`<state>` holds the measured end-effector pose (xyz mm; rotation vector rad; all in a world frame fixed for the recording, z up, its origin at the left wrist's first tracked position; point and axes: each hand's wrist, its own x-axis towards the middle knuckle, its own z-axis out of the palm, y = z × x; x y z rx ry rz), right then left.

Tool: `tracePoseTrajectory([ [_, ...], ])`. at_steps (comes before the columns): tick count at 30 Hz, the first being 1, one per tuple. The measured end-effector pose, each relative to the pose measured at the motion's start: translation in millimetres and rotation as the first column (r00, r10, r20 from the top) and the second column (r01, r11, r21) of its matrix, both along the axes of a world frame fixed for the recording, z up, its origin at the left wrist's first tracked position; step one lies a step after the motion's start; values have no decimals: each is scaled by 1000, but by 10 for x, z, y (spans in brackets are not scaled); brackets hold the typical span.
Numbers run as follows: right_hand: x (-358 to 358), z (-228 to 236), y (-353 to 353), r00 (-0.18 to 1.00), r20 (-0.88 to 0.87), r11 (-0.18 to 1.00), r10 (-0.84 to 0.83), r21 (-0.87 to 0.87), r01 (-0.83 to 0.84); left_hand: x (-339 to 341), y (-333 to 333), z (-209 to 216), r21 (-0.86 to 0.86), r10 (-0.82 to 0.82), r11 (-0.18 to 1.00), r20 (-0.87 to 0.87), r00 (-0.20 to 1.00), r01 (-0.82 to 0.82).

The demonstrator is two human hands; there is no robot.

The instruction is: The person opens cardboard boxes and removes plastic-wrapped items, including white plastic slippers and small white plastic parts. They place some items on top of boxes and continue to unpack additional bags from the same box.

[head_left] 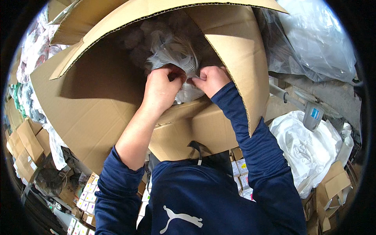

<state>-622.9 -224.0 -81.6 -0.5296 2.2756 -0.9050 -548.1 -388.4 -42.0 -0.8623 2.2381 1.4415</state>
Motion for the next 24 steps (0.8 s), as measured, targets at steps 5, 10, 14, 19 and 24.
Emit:
tracePoseTrajectory([
  [5,38,-73,-39,996,-85,999,33,2,-33,120,84,-18,53,36,998,-25,999,-34],
  [10,67,-94,-67,995,-39,996,91,25,-90,297,251,-84,170,261,959,-224,939,-226],
  [14,74,-57,-92,993,-74,994,97,-42,-100,367,292,-148,340,495,855,-303,815,-392],
  [19,75,-47,-99,998,-34,989,56,-135,-60,332,144,-134,244,398,908,-247,883,-341],
  [24,95,-110,-118,972,-218,936,89,-316,-157,170,13,3,-176,-148,980,-348,926,90],
])
